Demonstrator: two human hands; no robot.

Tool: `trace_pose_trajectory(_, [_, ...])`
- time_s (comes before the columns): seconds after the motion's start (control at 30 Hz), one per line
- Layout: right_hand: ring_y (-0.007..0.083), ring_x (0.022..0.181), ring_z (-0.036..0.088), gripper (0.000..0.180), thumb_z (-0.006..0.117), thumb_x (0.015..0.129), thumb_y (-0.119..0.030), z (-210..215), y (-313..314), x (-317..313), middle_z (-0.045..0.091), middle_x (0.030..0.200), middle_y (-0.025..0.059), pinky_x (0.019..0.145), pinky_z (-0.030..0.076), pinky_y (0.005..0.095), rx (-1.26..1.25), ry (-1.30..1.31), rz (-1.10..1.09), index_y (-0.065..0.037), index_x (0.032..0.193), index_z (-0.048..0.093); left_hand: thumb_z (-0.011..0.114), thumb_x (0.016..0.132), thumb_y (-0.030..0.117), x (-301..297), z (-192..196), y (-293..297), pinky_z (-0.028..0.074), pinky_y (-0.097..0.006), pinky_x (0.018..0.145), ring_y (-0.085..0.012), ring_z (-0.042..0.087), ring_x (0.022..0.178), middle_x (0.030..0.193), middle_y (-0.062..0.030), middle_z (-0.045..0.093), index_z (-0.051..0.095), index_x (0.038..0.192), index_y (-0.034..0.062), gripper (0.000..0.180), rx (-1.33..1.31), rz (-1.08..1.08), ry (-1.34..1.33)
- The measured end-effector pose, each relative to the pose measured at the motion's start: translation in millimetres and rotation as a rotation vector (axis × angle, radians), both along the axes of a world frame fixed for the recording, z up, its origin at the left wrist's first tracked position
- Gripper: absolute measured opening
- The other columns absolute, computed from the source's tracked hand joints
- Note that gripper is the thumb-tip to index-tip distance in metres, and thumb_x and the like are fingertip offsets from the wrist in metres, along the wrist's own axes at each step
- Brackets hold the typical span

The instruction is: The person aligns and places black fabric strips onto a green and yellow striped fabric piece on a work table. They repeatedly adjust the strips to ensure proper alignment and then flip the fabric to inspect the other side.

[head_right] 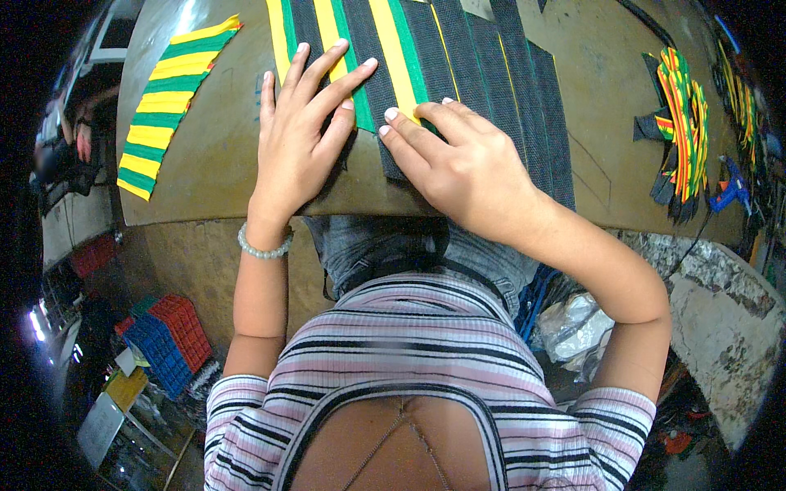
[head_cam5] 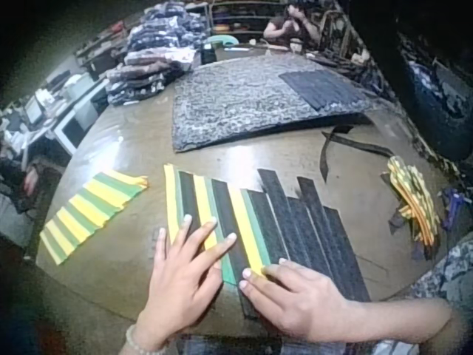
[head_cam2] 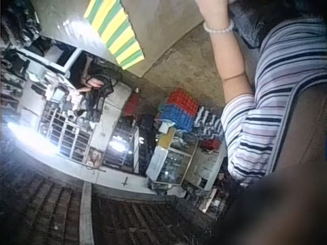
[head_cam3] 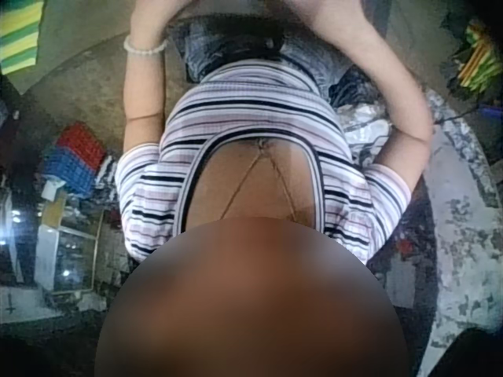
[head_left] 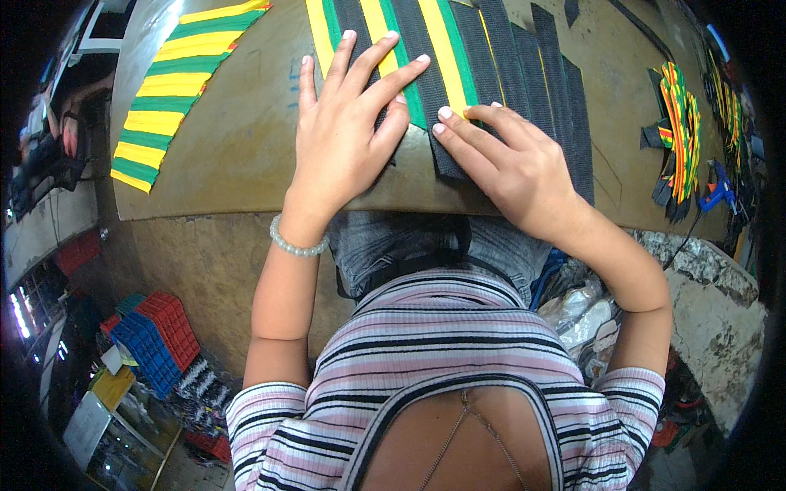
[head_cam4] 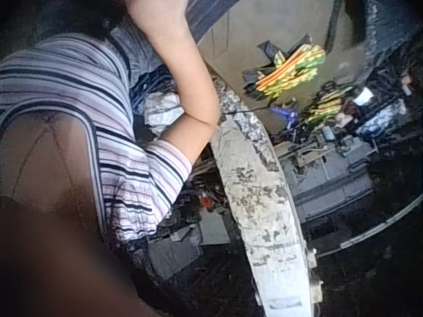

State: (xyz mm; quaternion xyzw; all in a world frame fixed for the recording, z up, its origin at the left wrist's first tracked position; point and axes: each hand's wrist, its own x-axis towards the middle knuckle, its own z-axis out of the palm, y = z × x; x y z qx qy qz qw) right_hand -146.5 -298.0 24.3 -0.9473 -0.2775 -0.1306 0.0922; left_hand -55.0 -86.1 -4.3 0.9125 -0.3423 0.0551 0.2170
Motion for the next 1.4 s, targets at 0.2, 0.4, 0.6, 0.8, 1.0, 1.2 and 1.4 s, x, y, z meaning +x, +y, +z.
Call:
trace_pose_trajectory(0.2, [0.0292, 0.110, 0.065, 0.037, 0.064, 0.085, -0.015, 0.2, 7.5, -3.7, 0.069, 0.122, 0.0135, 0.098, 0.054, 0.0462, -0.031, -0.050, -0.010, 0.001, 0.117, 0.070, 0.058, 0.098, 0.030, 0.3, 1.7, -0.8, 0.013, -0.062, 0.123, -0.0319, 0.033, 0.152, 0.157, 0.0000, 0.048, 0.062, 0.141, 0.0347, 0.043, 0.015, -0.001, -0.016])
trace_pose_trajectory(0.4, [0.0297, 0.104, 0.067, 0.032, 0.065, 0.084, -0.012, 1.2, 14.4, -18.3, 0.070, 0.115, 0.0182, 0.096, 0.056, 0.0439, 0.049, -0.039, 0.011, 0.006, 0.109, 0.070, 0.068, 0.092, 0.041, -0.8, 4.4, -2.7, 0.013, -0.062, 0.123, -0.0322, 0.033, 0.151, 0.156, -0.0011, 0.049, 0.064, 0.140, 0.0340, 0.048, 0.015, 0.010, -0.013])
trace_pose_trajectory(0.6, [0.0288, 0.103, 0.069, 0.027, 0.067, 0.083, -0.011, -2.9, 12.6, -20.9, 0.071, 0.114, 0.0174, 0.091, 0.059, 0.0432, 0.205, -0.023, 0.012, 0.004, 0.106, 0.071, 0.068, 0.091, 0.041, -0.6, 4.7, -2.7, 0.013, -0.062, 0.123, -0.0322, 0.033, 0.151, 0.156, -0.0017, 0.049, 0.064, 0.139, 0.0339, 0.049, 0.012, 0.005, -0.016])
trace_pose_trajectory(0.8, [0.0284, 0.105, 0.069, 0.027, 0.068, 0.084, -0.011, -4.1, 13.8, -21.9, 0.071, 0.115, 0.0168, 0.091, 0.060, 0.0430, 0.176, -0.032, -0.007, 0.003, 0.106, 0.071, 0.069, 0.090, 0.041, 0.7, 1.7, -2.7, 0.016, -0.064, 0.121, -0.0330, 0.036, 0.150, 0.153, -0.0019, 0.052, 0.066, 0.136, 0.0317, 0.047, -0.019, 0.000, -0.049])
trace_pose_trajectory(1.0, [0.0288, 0.107, 0.068, 0.028, 0.067, 0.084, -0.012, -3.8, 13.1, -23.0, 0.070, 0.117, 0.0169, 0.093, 0.059, 0.0434, 0.178, -0.008, -0.011, 0.004, 0.108, 0.070, 0.071, 0.087, 0.043, 0.2, 0.8, -2.6, 0.018, -0.066, 0.120, -0.0335, 0.037, 0.149, 0.151, -0.0026, 0.053, 0.067, 0.134, 0.0315, 0.049, -0.026, 0.001, -0.056])
trace_pose_trajectory(1.2, [0.0298, 0.109, 0.067, 0.030, 0.066, 0.085, -0.012, -4.5, 12.5, -24.5, 0.069, 0.119, 0.0180, 0.096, 0.058, 0.0449, 0.163, 0.016, -0.008, 0.004, 0.109, 0.070, 0.073, 0.084, 0.047, -0.7, 2.2, -4.1, 0.018, -0.066, 0.120, -0.0333, 0.037, 0.149, 0.151, -0.0025, 0.053, 0.067, 0.134, 0.0319, 0.053, -0.014, 0.013, -0.053])
trace_pose_trajectory(1.4, [0.0306, 0.111, 0.067, 0.030, 0.066, 0.085, -0.012, -4.5, 12.9, -25.1, 0.069, 0.119, 0.0193, 0.097, 0.057, 0.0449, 0.131, 0.015, 0.001, 0.005, 0.109, 0.069, 0.069, 0.088, 0.045, -1.2, 3.2, -3.3, 0.015, -0.064, 0.121, -0.0333, 0.034, 0.151, 0.155, -0.0020, 0.049, 0.063, 0.138, 0.0328, 0.052, 0.019, 0.013, -0.039])
